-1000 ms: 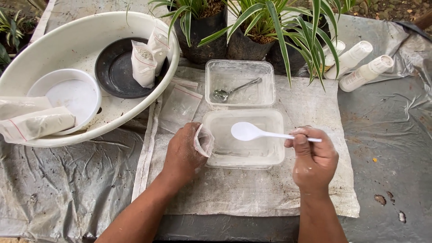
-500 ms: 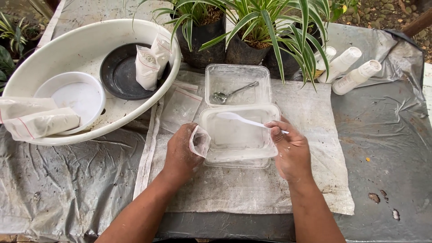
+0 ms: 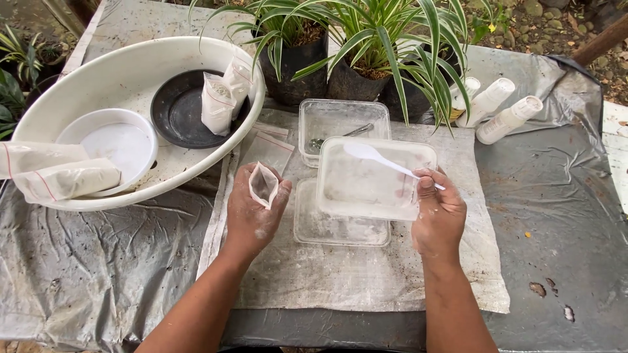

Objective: Scooping white powder from a plastic container into small zip-lock bags using a plastic spoon.

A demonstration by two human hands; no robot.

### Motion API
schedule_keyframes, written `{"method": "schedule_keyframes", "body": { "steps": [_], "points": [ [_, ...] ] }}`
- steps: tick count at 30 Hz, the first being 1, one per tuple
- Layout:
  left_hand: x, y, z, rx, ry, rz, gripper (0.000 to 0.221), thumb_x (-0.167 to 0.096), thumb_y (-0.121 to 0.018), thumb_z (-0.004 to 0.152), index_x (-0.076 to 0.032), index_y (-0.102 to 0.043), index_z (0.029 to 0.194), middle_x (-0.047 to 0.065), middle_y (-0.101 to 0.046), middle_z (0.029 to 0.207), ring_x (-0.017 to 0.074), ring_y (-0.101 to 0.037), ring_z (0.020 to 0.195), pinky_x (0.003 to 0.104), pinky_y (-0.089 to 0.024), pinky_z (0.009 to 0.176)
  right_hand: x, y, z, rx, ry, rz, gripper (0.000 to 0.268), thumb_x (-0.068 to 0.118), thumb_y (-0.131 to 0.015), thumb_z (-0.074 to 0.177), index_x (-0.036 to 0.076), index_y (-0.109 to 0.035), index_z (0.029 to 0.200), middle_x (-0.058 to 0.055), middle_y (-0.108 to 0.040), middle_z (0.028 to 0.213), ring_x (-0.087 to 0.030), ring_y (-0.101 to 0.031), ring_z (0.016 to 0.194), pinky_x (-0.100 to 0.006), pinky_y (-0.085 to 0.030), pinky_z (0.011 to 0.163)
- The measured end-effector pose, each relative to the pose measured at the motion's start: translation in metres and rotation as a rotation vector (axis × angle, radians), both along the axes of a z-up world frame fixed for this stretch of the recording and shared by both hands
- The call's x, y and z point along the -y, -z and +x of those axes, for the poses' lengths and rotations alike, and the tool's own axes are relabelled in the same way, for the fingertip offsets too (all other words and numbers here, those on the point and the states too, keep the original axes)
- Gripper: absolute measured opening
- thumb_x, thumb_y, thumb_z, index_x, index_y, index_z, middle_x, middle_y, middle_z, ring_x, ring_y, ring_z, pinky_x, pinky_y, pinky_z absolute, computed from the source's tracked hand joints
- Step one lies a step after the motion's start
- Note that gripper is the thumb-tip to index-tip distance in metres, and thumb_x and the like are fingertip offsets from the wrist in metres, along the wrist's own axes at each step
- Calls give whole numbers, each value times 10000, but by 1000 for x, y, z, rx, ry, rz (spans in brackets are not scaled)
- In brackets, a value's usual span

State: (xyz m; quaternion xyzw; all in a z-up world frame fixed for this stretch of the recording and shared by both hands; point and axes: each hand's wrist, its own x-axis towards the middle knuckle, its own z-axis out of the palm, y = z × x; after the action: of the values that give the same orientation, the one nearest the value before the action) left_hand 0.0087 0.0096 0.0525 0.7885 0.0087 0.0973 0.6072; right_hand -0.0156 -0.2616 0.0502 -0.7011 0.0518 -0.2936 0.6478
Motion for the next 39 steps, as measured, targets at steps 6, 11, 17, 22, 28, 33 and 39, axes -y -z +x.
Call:
{"method": "schedule_keyframes", "body": {
  "steps": [6,11,17,22,28,33,39],
  "points": [
    [-1,-9,-2,-81,51,-209,304,-257,-782,903,-40,-603,1020,143,-644,832,253,-620,818,417,-523,772,9,1,0,-2,-7,-103,194,192,-602,1074,18,-687,1065,-144,-582,1269,-219,-543,1220,-454,-467,1119],
    [-3,-6,2,-62,81,-485,238,-209,-758,925,-65,-578,986,101,-645,796,183,-647,790,317,-543,723,32,34,8,-91,-78,40,225,254,-604,1055,50,-698,1056,-105,-596,1272,-172,-583,1152,-387,-537,1031],
    [-5,3,6,11,121,-386,251,-197,-757,938,-50,-567,1007,113,-646,828,204,-663,827,358,-543,790,19,27,2,-315,-207,-49,197,221,-657,1010,48,-748,1034,-146,-678,1173,-206,-615,1080,-433,-510,1014],
    [-5,-4,1,-24,141,-262,269,-214,-781,927,-47,-581,994,115,-632,789,210,-623,795,364,-520,751,4,7,3,-331,-198,-107,159,147,-714,968,-6,-744,1002,-227,-643,1311,-282,-593,1234,-448,-481,1069],
    [4,6,0,-135,208,-50,352,-343,-812,886,-68,-637,1018,166,-703,813,298,-686,812,439,-528,765,3,8,5,-321,-153,-99,173,134,-728,955,-32,-737,1003,-245,-588,1398,-335,-564,1312,-458,-449,1125],
    [-3,-1,-1,-142,119,-59,369,-302,-808,886,-38,-596,1033,205,-660,811,319,-665,812,459,-538,776,-5,-9,1,-290,-159,-105,208,173,-670,1002,-18,-750,1017,-215,-597,1405,-302,-573,1300,-441,-447,1116],
    [-3,10,4,-56,164,-218,340,-261,-770,924,-23,-548,1020,184,-622,815,289,-634,846,435,-532,802,1,7,2,-311,-125,-165,200,144,-728,958,-14,-722,1080,-231,-584,1385,-319,-576,1260,-460,-435,1104]
  ]
}}
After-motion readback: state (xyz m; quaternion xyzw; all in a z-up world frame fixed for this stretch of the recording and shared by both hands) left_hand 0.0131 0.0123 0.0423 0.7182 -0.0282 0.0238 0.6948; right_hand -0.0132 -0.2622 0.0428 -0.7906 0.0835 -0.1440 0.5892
